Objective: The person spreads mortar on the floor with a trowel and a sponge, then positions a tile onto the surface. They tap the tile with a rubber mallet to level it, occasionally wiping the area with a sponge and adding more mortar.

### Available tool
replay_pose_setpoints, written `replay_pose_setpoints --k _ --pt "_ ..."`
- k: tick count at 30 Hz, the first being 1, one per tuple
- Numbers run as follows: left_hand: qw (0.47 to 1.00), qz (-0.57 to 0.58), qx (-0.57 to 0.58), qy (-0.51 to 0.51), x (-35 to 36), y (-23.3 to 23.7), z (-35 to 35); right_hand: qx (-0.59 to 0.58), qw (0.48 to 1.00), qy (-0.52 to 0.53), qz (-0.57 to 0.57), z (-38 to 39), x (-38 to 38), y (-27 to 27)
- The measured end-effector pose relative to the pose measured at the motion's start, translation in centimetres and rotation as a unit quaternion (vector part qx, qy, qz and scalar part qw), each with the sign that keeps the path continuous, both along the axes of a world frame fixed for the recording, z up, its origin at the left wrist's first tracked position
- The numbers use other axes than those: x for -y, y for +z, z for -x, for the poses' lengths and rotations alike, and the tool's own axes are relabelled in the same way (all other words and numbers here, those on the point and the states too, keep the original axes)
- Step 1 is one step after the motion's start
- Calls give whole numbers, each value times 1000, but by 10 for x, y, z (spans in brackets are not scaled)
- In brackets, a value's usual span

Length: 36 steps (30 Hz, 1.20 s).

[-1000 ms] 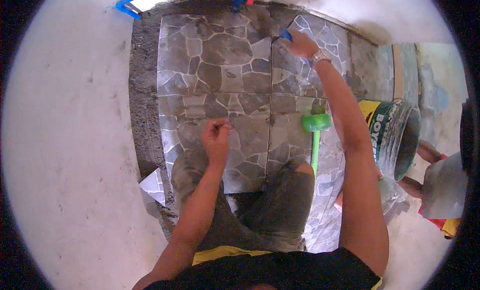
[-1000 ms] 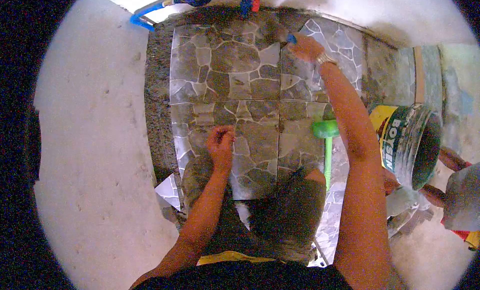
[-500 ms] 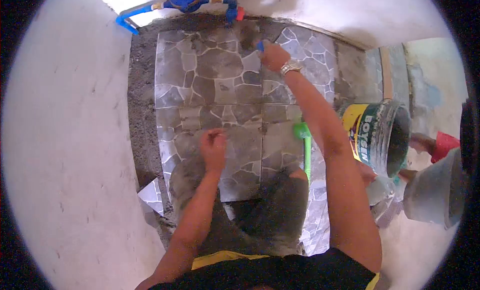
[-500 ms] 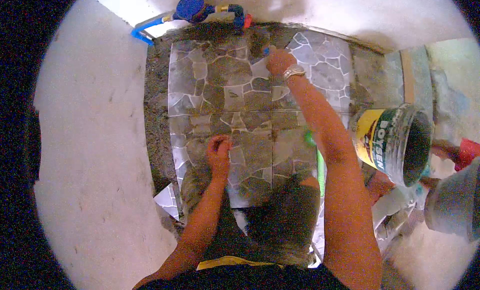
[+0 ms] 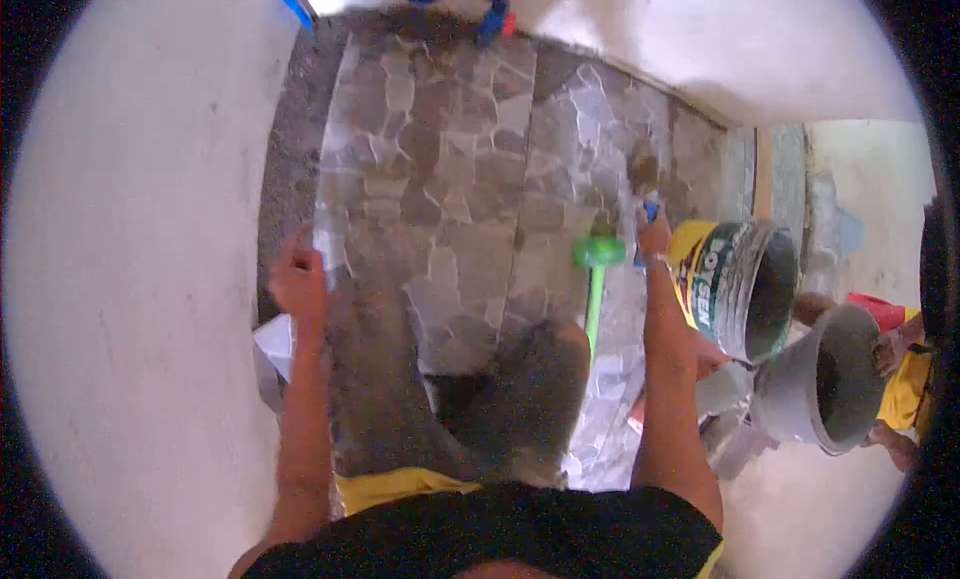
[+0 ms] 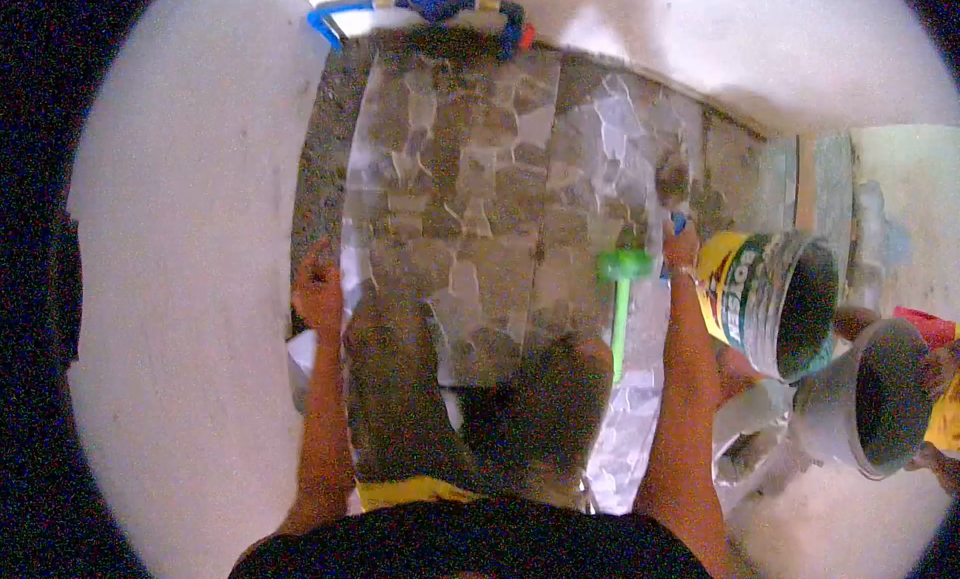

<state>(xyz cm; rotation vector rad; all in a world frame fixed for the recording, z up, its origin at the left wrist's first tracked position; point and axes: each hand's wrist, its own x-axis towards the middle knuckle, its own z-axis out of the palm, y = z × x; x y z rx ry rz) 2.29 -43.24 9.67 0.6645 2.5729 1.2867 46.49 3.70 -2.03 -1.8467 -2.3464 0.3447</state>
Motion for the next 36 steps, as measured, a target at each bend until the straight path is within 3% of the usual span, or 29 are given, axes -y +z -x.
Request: replay_pose_setpoints --k 2,3,6,7,9,13,17,19,21,26,27,28,30,31,33,34,36 --pt "990 68 -47 -117 46 15 7 60 998 6 -32 -23 1 -10" --pt "973 130 -133 -137 71 7 5 91 995 12 -46 -27 2 -10" --pt "981 163 -31 -97 174 -3 -20 103 990 97 -24 -26 7 -2" --pt "972 219 -66 -48 209 -5 -37 98 987 127 -16 -27 -1 -17" --pt "959 284 -1 16 241 21 -56 104 981 162 -16 -20 -3 -20" --pt "948 314 23 53 297 -9 -85 117 977 173 -48 -31 13 -1" --pt "953 256 81 138 297 -60 -82 85 970 202 -104 -71 65 9" --pt "933 304 105 164 283 -85 -65 59 971 209 -105 -109 108 9" --pt "912 337 125 197 267 -94 -66 81 983 166 -11 -126 179 60" --pt "877 354 181 270 244 -93 -68 107 958 242 -111 -273 303 18" --pt "894 350 140 242 256 -128 -64 113 971 200 -67 -287 337 26" --pt "876 355 193 262 257 -134 -58 115 980 158 -33 -304 368 30" --pt "906 316 74 272 262 -161 -56 115 990 75 30 -332 423 31" --pt "921 292 75 248 267 -171 -55 104 992 44 55 -341 446 30" --pt "927 277 62 247 250 -114 -75 64 992 -27 108 -349 485 29" --pt "929 268 58 250 248 -85 -84 149 982 6 120 -352 497 26" --pt "940 220 51 256 254 -59 -98 259 962 81 -34 -380 513 -25"
